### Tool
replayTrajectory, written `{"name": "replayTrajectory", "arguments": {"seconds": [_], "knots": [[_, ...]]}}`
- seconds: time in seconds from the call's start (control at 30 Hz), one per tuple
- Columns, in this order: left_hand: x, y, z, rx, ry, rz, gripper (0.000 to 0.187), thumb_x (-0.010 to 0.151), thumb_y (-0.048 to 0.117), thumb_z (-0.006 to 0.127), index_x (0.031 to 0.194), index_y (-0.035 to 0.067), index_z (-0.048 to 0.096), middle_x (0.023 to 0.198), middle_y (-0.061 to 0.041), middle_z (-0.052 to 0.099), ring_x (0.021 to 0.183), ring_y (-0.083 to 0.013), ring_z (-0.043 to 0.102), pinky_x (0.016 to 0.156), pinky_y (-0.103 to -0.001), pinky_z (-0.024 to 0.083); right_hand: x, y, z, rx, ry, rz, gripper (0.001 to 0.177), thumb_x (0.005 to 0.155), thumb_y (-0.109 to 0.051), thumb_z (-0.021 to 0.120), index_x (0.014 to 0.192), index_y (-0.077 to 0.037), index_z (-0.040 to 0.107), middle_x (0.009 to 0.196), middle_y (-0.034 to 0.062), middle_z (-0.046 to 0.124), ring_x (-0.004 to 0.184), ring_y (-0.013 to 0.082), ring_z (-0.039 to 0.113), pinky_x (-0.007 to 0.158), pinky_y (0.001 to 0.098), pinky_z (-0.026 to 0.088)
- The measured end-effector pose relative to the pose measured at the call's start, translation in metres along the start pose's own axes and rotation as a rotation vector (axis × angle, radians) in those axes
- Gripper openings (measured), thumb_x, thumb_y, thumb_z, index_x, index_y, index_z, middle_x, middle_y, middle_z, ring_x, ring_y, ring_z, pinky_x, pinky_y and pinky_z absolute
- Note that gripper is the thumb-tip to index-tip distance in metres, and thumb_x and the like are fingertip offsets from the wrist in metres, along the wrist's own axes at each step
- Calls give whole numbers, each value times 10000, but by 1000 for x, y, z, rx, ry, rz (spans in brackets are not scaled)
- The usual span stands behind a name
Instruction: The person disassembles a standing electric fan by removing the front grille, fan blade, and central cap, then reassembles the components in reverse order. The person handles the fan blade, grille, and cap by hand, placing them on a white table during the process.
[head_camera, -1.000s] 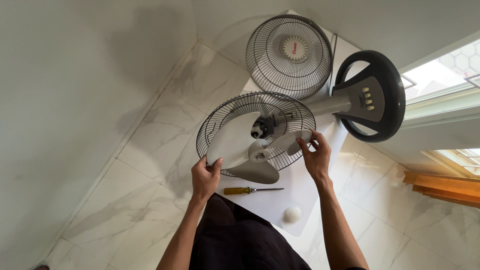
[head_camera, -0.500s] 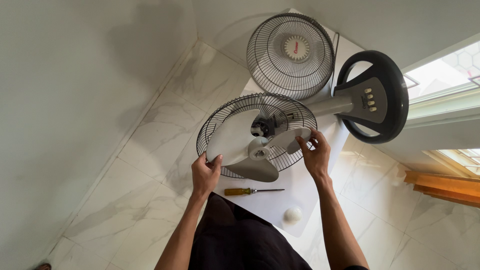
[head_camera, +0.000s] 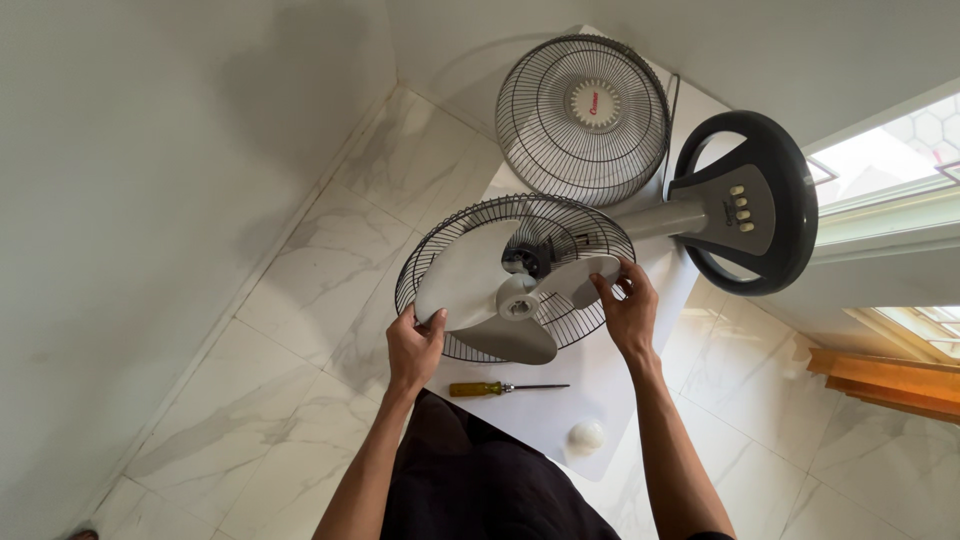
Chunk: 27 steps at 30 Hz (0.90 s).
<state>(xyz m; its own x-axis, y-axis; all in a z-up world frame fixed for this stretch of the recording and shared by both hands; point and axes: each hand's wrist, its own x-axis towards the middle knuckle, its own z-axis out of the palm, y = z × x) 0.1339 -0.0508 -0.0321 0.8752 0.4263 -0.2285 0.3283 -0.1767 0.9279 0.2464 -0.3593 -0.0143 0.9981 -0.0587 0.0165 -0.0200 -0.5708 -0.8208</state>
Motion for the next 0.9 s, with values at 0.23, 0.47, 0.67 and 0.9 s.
{"name": "replayTrajectory", "arguments": {"seconds": [0.23,0.47,0.67,0.9], "knots": [[4,1,0,27,-7,-30,224,928,182,722,954,-39,692,675,-107,715,578,-165,670,585,-331,538,4,2,3,-28,0,-9,441,903,-102,773,1298,32,630,1202,194,704,1110,295,704,1002,411,592],[6,2,3,-10,5,-9,207,925,162,715,980,-35,686,735,-113,749,631,-157,732,609,-317,566,5,2,6,-47,1,7,470,903,-109,776,1323,29,616,1209,202,704,1140,303,689,1006,420,580],[10,3,4,-11,0,-39,204,931,162,709,988,-34,697,723,-119,754,625,-173,732,612,-322,563,5,-1,12,-60,35,2,477,912,-119,771,1338,23,610,1221,204,707,1164,314,687,1023,431,571],[12,3,3,0,-6,-59,214,934,161,717,987,-46,697,717,-130,748,618,-186,723,605,-334,560,4,-6,13,-68,43,22,497,914,-134,765,1357,14,595,1231,203,707,1188,320,676,1018,435,563]]}}
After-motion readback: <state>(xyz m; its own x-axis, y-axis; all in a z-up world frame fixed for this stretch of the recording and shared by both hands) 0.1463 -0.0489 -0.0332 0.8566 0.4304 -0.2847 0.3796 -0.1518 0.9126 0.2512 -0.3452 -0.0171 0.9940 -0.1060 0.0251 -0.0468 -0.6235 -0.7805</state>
